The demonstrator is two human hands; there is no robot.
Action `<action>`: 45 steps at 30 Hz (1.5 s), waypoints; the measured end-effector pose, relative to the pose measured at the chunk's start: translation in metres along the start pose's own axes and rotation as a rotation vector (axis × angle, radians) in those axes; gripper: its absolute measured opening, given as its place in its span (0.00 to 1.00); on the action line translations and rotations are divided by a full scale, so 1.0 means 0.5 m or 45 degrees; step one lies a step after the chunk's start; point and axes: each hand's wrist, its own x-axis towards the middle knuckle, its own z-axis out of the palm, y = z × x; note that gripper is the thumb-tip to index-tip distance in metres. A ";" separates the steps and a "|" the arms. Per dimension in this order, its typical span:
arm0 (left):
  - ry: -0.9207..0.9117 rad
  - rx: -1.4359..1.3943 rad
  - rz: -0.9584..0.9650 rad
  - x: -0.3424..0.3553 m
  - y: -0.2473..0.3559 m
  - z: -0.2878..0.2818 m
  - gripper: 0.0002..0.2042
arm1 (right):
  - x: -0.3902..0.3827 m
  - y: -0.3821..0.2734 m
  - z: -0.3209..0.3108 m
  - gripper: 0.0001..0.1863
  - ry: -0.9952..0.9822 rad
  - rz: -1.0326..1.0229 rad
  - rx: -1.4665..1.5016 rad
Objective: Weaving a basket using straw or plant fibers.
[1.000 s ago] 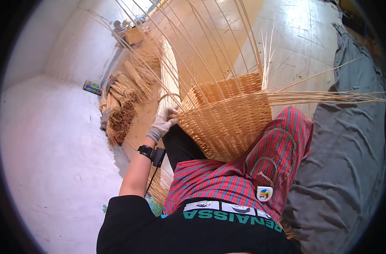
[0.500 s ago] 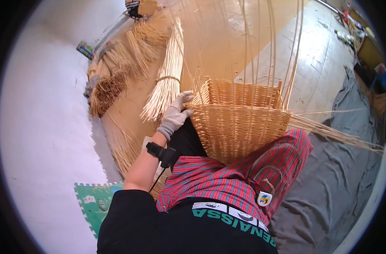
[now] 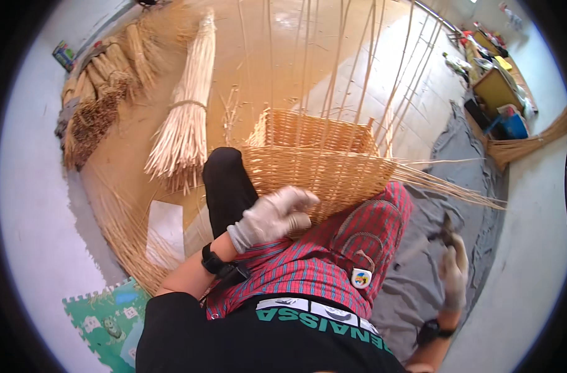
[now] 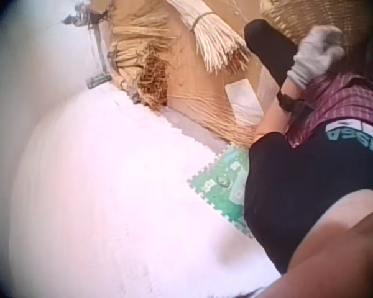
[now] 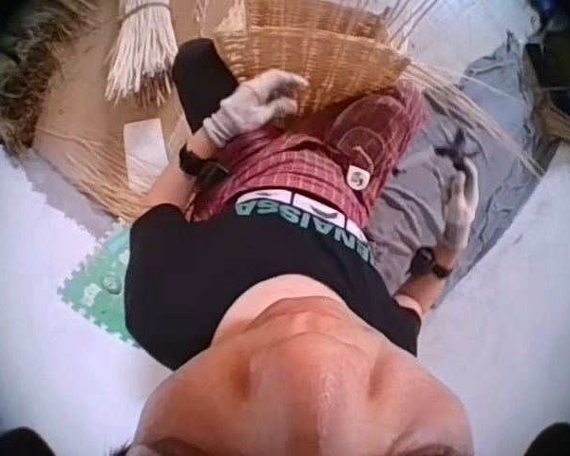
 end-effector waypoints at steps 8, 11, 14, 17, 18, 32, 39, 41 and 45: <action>-0.692 -0.660 -0.179 -0.033 -0.004 0.020 0.24 | 0.114 -0.119 0.418 0.28 -0.661 -0.563 -0.342; -0.457 -0.711 -0.205 -0.058 -0.008 0.020 0.14 | 0.081 -0.116 0.501 0.57 -0.744 -0.464 -0.271; -0.100 -0.397 0.131 -0.064 -0.009 0.044 0.11 | 0.051 -0.096 0.568 0.66 -0.681 -0.376 -0.332; -0.161 0.061 -0.009 -0.066 -0.004 0.033 0.13 | 0.063 -0.073 0.595 0.46 -0.909 0.108 0.228; -0.035 0.138 0.212 -0.065 0.000 0.017 0.09 | 0.073 -0.067 0.600 0.40 -0.941 0.225 0.370; 0.747 0.803 0.239 0.009 0.059 -0.095 0.13 | 0.196 -0.026 0.705 0.16 -1.455 0.784 1.078; 0.627 0.791 0.237 0.032 0.047 -0.087 0.11 | 0.237 0.066 0.717 0.11 -1.260 0.420 0.732; 0.660 0.830 0.229 0.036 0.051 -0.088 0.11 | 0.241 0.077 0.713 0.12 -1.348 0.445 0.943; 0.698 0.809 0.233 0.033 0.058 -0.090 0.09 | 0.246 0.080 0.710 0.13 -1.376 0.785 1.251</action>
